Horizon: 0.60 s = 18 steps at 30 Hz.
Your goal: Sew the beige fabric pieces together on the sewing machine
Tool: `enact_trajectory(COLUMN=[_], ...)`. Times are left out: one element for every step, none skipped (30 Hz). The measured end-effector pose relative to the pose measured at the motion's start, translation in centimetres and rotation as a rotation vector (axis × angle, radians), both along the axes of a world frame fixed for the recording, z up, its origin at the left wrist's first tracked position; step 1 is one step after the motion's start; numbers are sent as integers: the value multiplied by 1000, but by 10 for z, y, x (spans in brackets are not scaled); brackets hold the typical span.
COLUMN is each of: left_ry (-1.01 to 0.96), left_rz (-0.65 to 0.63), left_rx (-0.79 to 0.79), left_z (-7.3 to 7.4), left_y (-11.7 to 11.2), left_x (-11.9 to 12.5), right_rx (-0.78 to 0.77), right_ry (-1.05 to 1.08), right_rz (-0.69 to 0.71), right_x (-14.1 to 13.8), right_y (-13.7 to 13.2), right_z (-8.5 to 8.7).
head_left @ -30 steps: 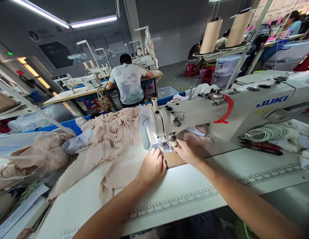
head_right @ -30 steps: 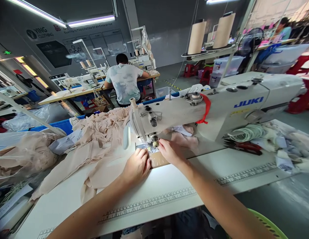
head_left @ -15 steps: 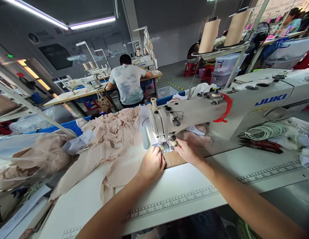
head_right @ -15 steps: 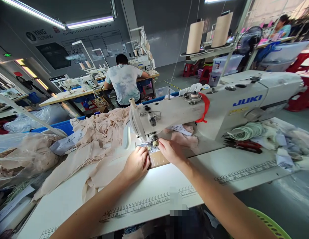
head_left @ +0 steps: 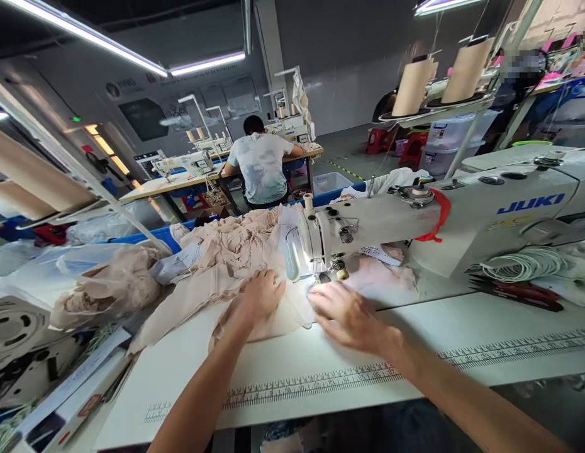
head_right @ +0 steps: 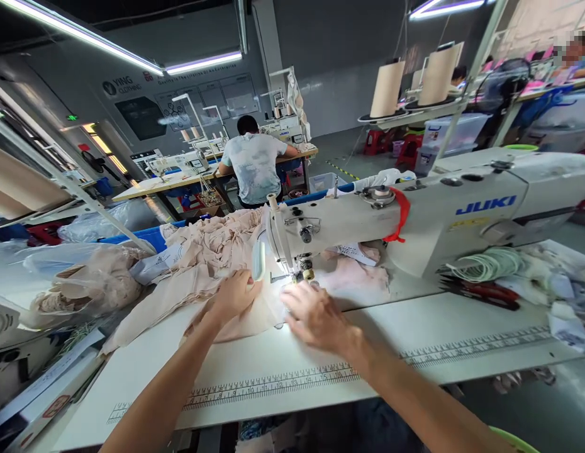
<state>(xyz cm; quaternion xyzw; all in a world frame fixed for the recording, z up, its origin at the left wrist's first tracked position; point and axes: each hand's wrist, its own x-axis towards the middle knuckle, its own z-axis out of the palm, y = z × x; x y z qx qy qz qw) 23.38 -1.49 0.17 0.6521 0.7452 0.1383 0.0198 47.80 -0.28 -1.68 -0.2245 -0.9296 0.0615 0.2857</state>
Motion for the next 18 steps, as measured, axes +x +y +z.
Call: enact_trajectory(left_ry=[-23,-66,-122,-183,-245,-306,-369,-438,-515,-598,-683,-761,-825,-877,-916,-943,-955,-954], left_rz=[-9,-28,-60,-100,-138,-166,-181,-183,-174,-159,-139,-118,-98,-84,-77,-65,-44,-13], left_rx=[-57,-111,-156,-186,-203,-212,-222,-243,-278,-326,-378,-426,-463,-480,-491,-501,-514,-529], left_z=[1,2,2,3,3,4,6,7,9,11,13,15,16,16,15,11,5,-4], left_y=[-1,-3,-6,-10,-17,-25,-36,-51,-68,-89,-112,-137,-163,-188,-212,-233,-250,-262], left_x=[-4,-7,-9,-11,-12,-15,-19,-24,-31,-39,-48,-57,-66,-74,-81,-87,-91,-93], right_rx=[21,34,39,42,49,62,79,97,105,93,40,-69,-240,-469,-731,-990,-1215,-1386], right_ry=[-47,-95,-137,-172,-190,-190,-173,-131,-68,6,79,139,172,168,139,110,94,103], right_rz=[79,148,204,245,263,251,221,182,143,126,140,180,230,275,306,310,278,223], right_x=[-7,-14,-21,-27,-32,-35,-37,-36,-33,-28,-20,-10,1,12,23,33,40,47], right_y=[-11,-23,-35,-46,-58,-69,-80,-90,-101,-112,-122,-132,-141,-148,-154,-159,-163,-165], right_z=[2,2,0,-4,-9,-16,-23,-30,-36,-42,-46,-49,-50,-52,-53,-56,-61,-68])
